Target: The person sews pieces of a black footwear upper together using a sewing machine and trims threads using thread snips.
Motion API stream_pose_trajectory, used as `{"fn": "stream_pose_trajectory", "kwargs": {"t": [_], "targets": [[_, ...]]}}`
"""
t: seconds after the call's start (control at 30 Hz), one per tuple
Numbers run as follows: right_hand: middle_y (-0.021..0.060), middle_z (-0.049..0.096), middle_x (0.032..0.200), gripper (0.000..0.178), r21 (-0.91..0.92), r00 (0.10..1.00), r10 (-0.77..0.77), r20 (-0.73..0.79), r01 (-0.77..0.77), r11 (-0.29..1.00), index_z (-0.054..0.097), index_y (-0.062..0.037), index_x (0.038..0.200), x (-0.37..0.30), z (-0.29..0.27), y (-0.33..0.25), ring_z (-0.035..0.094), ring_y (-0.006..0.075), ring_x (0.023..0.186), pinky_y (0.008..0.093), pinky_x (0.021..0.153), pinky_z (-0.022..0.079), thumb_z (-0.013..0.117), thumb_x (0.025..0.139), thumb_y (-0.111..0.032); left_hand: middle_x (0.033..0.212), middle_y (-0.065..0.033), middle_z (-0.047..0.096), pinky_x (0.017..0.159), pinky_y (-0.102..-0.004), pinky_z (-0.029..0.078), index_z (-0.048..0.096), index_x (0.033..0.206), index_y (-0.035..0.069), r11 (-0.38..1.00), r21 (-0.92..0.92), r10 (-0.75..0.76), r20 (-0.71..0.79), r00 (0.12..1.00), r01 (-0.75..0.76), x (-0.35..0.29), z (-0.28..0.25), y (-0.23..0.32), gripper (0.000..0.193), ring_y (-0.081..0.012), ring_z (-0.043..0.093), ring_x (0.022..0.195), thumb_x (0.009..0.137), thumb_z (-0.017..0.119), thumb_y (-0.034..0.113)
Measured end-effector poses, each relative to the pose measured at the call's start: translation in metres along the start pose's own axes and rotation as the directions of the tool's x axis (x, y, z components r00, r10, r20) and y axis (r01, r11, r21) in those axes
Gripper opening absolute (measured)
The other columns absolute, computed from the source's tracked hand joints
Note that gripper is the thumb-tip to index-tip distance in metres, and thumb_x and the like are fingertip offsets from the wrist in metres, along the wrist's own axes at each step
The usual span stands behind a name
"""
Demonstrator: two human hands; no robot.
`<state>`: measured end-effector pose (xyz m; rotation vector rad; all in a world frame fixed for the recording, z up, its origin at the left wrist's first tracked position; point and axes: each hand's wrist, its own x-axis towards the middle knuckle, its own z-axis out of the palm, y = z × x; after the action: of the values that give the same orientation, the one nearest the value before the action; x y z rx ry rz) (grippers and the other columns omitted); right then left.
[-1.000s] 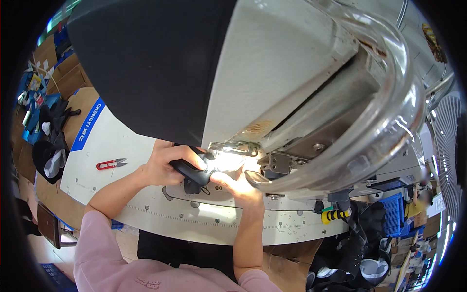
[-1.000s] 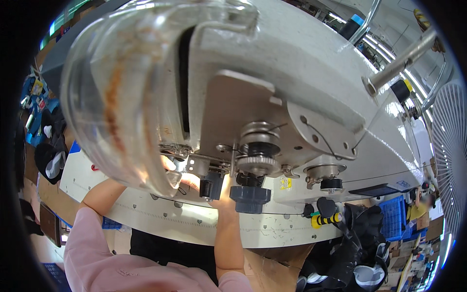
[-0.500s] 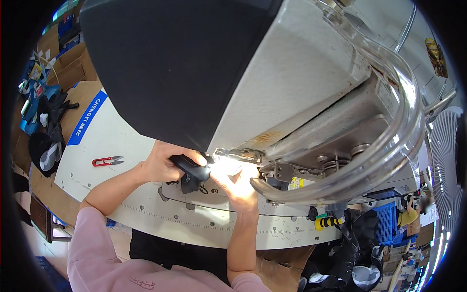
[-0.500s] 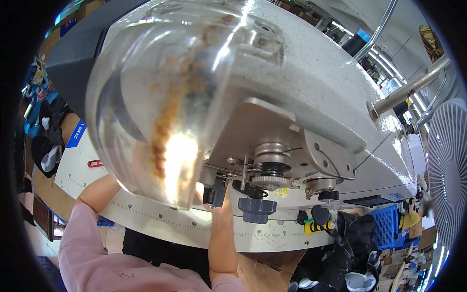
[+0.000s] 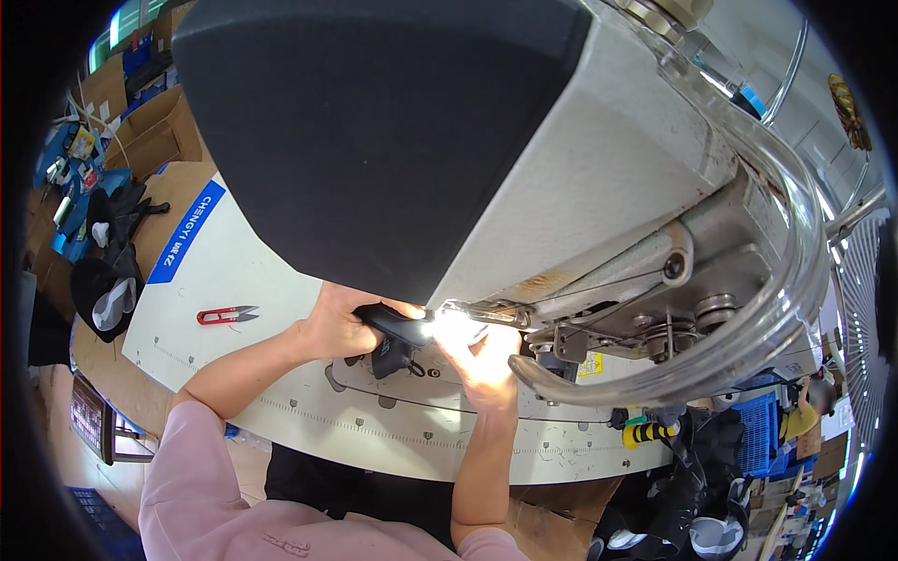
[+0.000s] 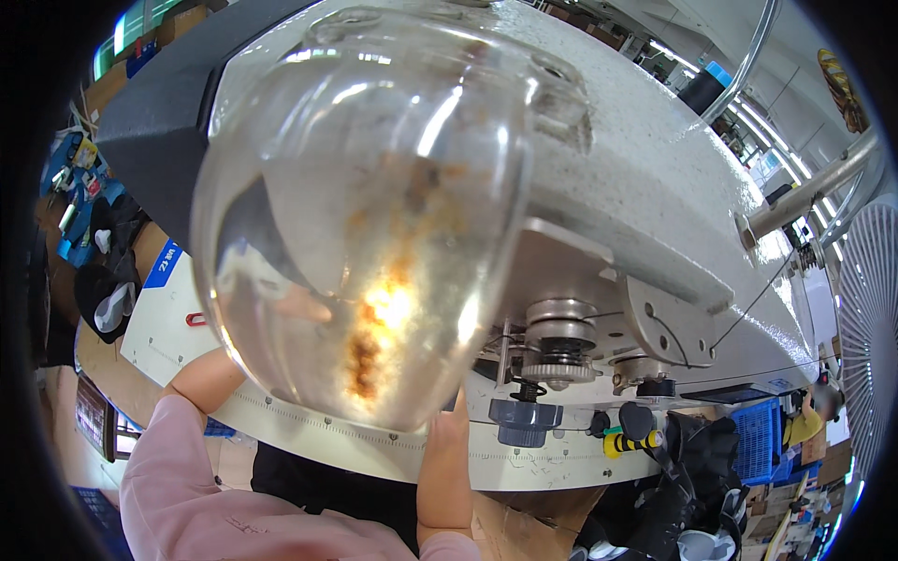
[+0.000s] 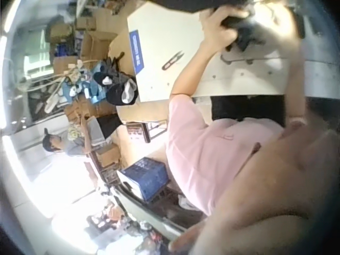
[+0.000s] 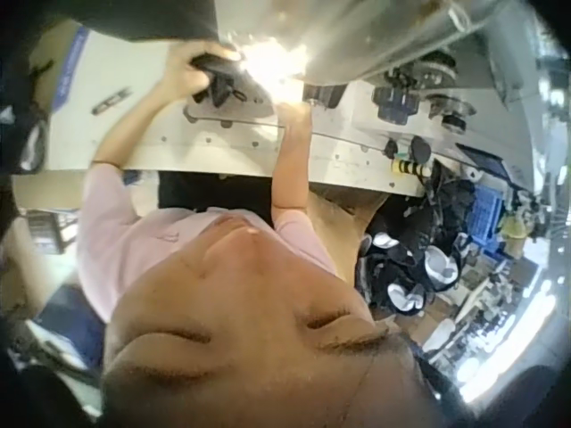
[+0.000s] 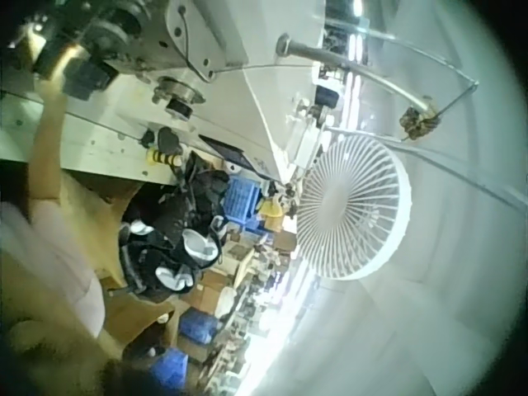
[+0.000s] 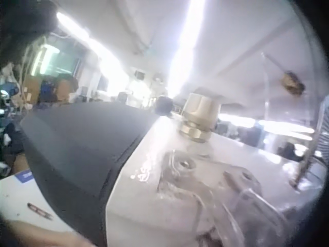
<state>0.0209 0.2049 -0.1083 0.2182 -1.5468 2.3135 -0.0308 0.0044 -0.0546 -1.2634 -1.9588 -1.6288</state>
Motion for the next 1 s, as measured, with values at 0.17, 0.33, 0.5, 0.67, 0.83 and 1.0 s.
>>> {"fn": "stream_pose_trajectory", "kwargs": {"t": [0.17,0.33,0.5,0.67,0.83,1.0], "targets": [[0.0063,0.066,0.081,0.011,-0.06,0.97,0.245,0.005,-0.244,0.968,0.067,0.0039,0.089,-0.005,0.009,-0.026,0.061,0.012,0.072,0.0259,0.067,0.05,0.071,0.079,0.001,0.086,-0.0056,0.071,0.07,-0.0259,0.046,0.074,0.086,0.008,0.999,0.017,-0.041,0.032,0.999,0.04,0.0,-0.002,0.004,0.046,-0.0192,0.064,0.078,0.05,0.058,-0.016],[0.0059,0.066,0.081,0.012,-0.207,0.961,0.276,-0.018,-0.273,0.939,0.067,0.0041,0.089,-0.003,0.012,-0.034,0.06,0.0119,0.072,0.026,0.067,0.049,0.071,0.079,0.0,0.087,-0.0064,0.072,0.07,-0.0268,0.047,0.074,0.086,0.008,0.998,0.024,0.058,0.0,0.998,-0.058,0.001,-0.001,0.004,0.045,-0.0207,0.065,0.079,0.05,0.06,-0.016],[0.0069,0.065,0.089,0.024,0.144,0.944,0.33,-0.011,-0.325,0.934,0.063,0.0038,0.099,-0.006,0.001,-0.02,0.061,0.0137,0.08,0.0278,0.075,0.051,0.073,0.077,0.002,0.088,-0.0082,0.072,0.073,-0.03,0.049,0.072,0.082,0.007,0.993,-0.074,-0.098,-0.077,0.992,0.093,0.002,0.006,0.004,0.041,-0.0228,0.066,0.081,0.05,0.061,-0.017],[0.0075,0.062,0.099,0.043,0.128,0.931,0.353,-0.089,-0.341,0.931,0.056,0.0022,0.112,-0.012,0.0,-0.016,0.061,0.0153,0.09,0.0305,0.082,0.052,0.075,0.073,0.006,0.084,-0.0059,0.07,0.075,-0.0326,0.049,0.07,0.083,0.007,0.981,0.186,0.074,-0.138,0.988,-0.047,-0.004,-0.011,0.013,0.041,-0.0242,0.064,0.085,0.052,0.061,-0.018],[0.0071,0.062,0.099,0.052,0.085,0.991,0.129,0.026,-0.13,0.988,0.055,0.002,0.115,-0.011,0.02,-0.04,0.061,0.0166,0.093,0.0301,0.086,0.05,0.08,0.069,0.0,0.098,-0.0101,0.062,0.078,-0.0376,0.043,0.066,0.079,0.012,0.939,0.289,0.246,-0.194,0.95,-0.185,-0.036,-0.028,0.035,0.035,-0.0286,0.058,0.094,0.054,0.07,-0.013],[0.0101,0.057,0.113,0.048,-0.271,0.975,-0.126,-0.183,0.073,0.96,0.052,0.0024,0.12,-0.028,0.04,-0.046,0.056,0.017,0.103,0.0291,0.089,0.046,0.072,0.076,-0.001,0.096,-0.0066,0.063,0.077,-0.0377,0.034,0.067,0.08,0.015,0.929,0.336,0.249,-0.249,0.936,-0.158,-0.073,-0.031,0.049,0.036,-0.0261,0.06,0.091,0.053,0.069,-0.008]]}}
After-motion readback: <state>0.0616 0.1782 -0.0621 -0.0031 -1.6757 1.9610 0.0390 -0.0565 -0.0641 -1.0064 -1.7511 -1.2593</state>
